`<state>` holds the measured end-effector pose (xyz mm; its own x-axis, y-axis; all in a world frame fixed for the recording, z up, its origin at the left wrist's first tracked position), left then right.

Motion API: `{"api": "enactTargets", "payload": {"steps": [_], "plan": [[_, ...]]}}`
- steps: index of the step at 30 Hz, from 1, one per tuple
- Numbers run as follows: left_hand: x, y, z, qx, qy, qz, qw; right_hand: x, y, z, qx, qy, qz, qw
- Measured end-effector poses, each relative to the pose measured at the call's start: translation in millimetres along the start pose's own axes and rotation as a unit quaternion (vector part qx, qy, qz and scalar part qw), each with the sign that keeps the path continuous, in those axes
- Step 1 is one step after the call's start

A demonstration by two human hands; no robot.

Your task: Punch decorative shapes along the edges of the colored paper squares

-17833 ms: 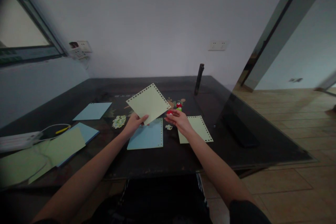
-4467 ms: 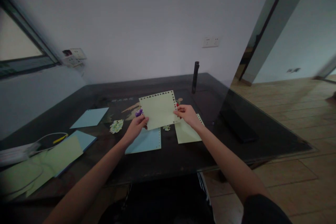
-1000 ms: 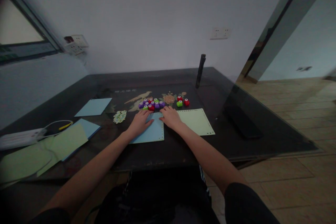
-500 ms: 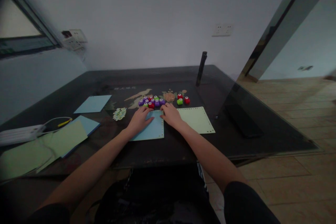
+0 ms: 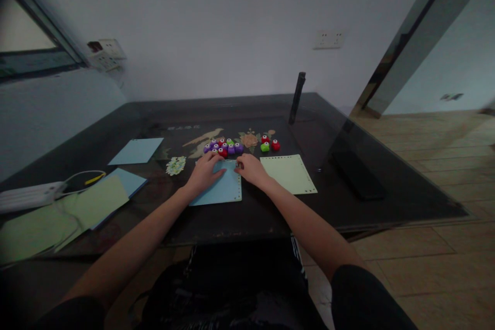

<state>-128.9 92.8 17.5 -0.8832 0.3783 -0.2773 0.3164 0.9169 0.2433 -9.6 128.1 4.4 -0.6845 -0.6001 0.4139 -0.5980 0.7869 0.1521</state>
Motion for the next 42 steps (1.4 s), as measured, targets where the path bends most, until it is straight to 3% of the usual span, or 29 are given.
{"api": "enactTargets", "payload": {"steps": [7, 11, 14, 16, 22, 26, 30, 33, 42], "plan": [[32, -4, -31.9, -0.118, -0.046, -0.071, 0.989, -13, -4, -13, -0.043, 0.237, 0.014, 0.97], [53, -3, -32.5, -0.161, -0.21, -0.088, 0.96, -25, -4, -20, -0.054, 0.322, 0.035, 0.945], [64, 0, -12.9, -0.132, -0.407, -0.113, 0.897, -34, -4, -29, -0.08, 0.37, 0.04, 0.925], [64, 1, 0.7, -0.09, -0.479, -0.127, 0.864, -42, -4, -36, -0.104, 0.394, 0.043, 0.912], [56, -1, 13.8, -0.007, -0.496, -0.134, 0.858, -69, -8, -49, -0.178, 0.43, 0.077, 0.882], [58, -1, 15.3, -0.009, -0.515, -0.134, 0.846, -69, -7, -45, -0.131, 0.461, 0.083, 0.873], [64, -2, 14.1, -0.038, -0.525, -0.15, 0.837, -56, -7, -33, -0.026, 0.451, 0.078, 0.889], [66, -3, 12.8, -0.05, -0.528, -0.154, 0.833, -47, -8, -28, 0.019, 0.434, 0.069, 0.898], [57, 1, 12.9, -0.041, -0.537, -0.128, 0.833, -49, -10, -26, 0.014, 0.438, 0.105, 0.893]]}}
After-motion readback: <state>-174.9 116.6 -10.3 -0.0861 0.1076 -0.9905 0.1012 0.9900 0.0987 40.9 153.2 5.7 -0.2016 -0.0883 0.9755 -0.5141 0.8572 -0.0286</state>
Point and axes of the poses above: each hand's wrist, its own y-axis towards the middle knuckle, its own z-axis out of the palm, x = y × z, the point moved 9 cm from there along y, towards the middle knuckle, and after that the axes turned 8 degrees about x, right-handed, at the moved point
